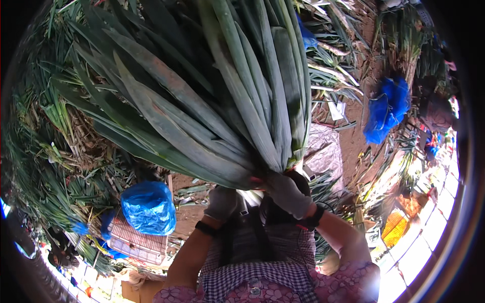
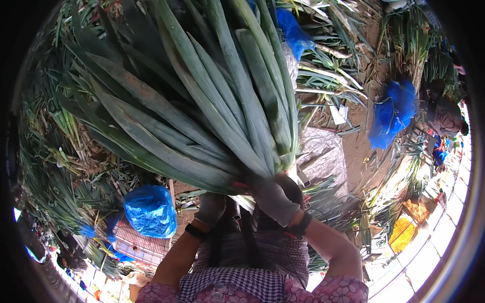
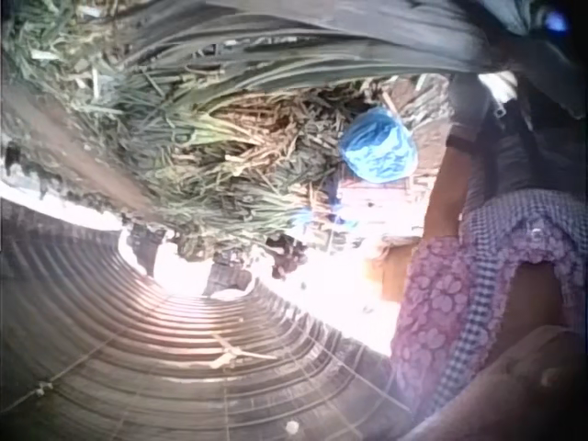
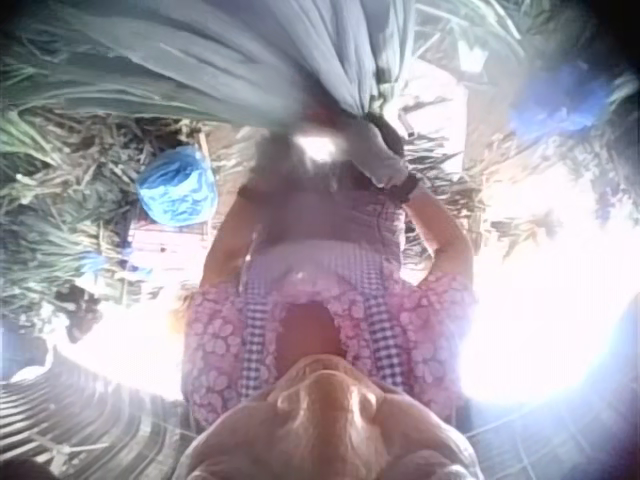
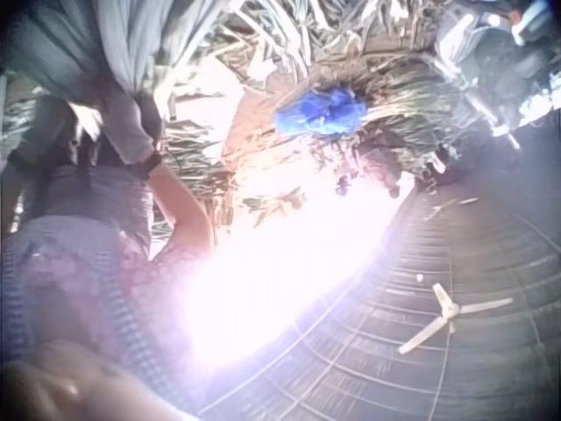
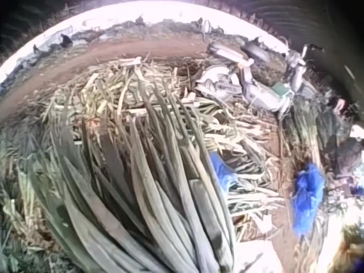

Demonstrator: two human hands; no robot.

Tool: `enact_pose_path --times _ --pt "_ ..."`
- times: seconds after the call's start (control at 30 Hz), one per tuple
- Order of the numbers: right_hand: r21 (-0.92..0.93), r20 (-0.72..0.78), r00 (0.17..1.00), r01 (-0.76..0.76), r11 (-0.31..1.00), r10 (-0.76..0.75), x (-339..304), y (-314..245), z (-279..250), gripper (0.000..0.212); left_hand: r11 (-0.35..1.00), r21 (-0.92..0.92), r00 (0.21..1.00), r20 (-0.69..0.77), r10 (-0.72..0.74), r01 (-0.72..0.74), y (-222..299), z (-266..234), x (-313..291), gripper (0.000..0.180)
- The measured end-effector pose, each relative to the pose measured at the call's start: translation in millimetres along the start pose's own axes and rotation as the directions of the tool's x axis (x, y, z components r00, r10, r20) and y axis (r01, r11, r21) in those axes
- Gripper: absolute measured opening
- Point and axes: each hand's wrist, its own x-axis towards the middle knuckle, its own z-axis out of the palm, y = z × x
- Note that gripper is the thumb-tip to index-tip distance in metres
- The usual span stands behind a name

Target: The person ties a bundle of leeks with a red cord, places a red plastic bag over the roots, and secures a blue mesh bag over the bundle before trimming the green tops with a long blade.

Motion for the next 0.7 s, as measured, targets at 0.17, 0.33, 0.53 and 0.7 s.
enact_pose_path --times 0.17,0.33,0.53,0.7 --pt "-0.315 0.589 0.493 -0.59 0.743 0.641 0 -42 -14 0.021 0.999 0.015 0.997 -0.053 0.049 -0.048 -7 -3 -3 0.005" --pt "0.334 0.191 0.975 -0.17 0.927 0.11 -17 -21 13 0.018 0.995 -0.069 0.983 0.158 0.087 -0.077 -7 -12 -2 0.013" --pt "0.784 0.52 0.804 -0.584 0.212 0.29 -11 -32 43 0.014 0.913 -0.388 0.97 0.143 0.198 -0.129 -30 -13 -20 0.029" --pt "0.635 0.548 0.694 -0.708 0.308 0.467 7 -33 19 0.018 0.893 -0.449 0.97 0.202 0.135 -0.031 -36 -20 -27 0.032"
